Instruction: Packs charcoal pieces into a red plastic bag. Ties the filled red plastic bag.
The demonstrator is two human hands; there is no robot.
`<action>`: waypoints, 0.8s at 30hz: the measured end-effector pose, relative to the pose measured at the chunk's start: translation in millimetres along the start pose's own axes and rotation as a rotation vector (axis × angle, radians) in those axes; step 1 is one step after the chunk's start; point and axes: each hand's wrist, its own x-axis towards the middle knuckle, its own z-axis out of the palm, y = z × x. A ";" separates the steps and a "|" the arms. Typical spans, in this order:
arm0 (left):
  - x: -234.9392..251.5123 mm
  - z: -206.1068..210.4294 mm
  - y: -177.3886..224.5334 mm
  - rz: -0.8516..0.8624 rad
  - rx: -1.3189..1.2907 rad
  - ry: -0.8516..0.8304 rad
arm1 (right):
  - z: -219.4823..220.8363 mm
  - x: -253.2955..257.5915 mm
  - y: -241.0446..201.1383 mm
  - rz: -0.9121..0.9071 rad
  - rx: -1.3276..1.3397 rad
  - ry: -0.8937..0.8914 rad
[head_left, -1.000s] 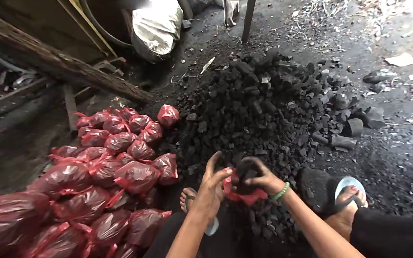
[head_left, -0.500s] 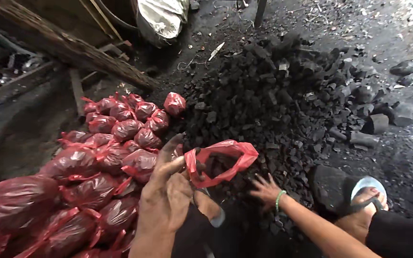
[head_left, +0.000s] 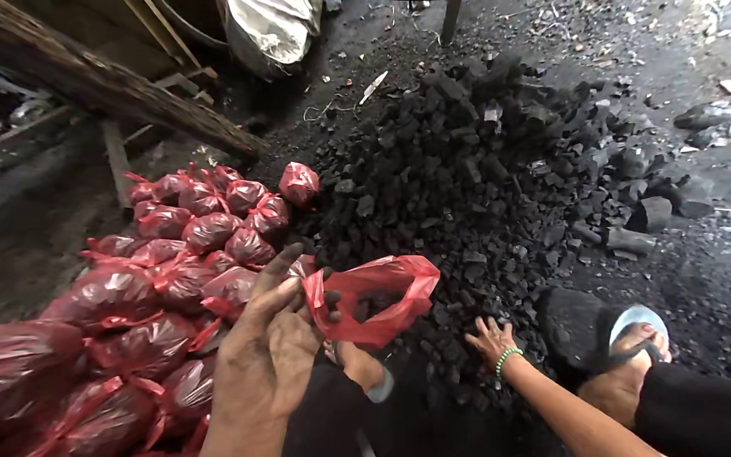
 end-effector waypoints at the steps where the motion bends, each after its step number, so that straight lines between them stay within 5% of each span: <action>1: 0.3 0.9 0.0 -0.013 -0.001 0.006 | 1.7 1.1 -2.9 0.049 0.037 -0.014; 14: 4.7 5.6 -10.2 -0.080 0.062 -0.151 | -2.0 -3.2 46.2 -0.118 0.130 0.028; 17: 6.3 10.0 -16.8 -0.104 0.124 -0.196 | -8.3 -10.1 49.7 -0.062 0.421 0.260; 20: 3.8 20.4 -26.2 -0.137 0.187 -0.205 | -36.1 -25.8 47.8 -0.008 0.992 0.580; 24: 2.5 31.2 -36.5 -0.176 0.217 -0.230 | -86.2 -64.5 -2.1 -0.318 1.583 0.893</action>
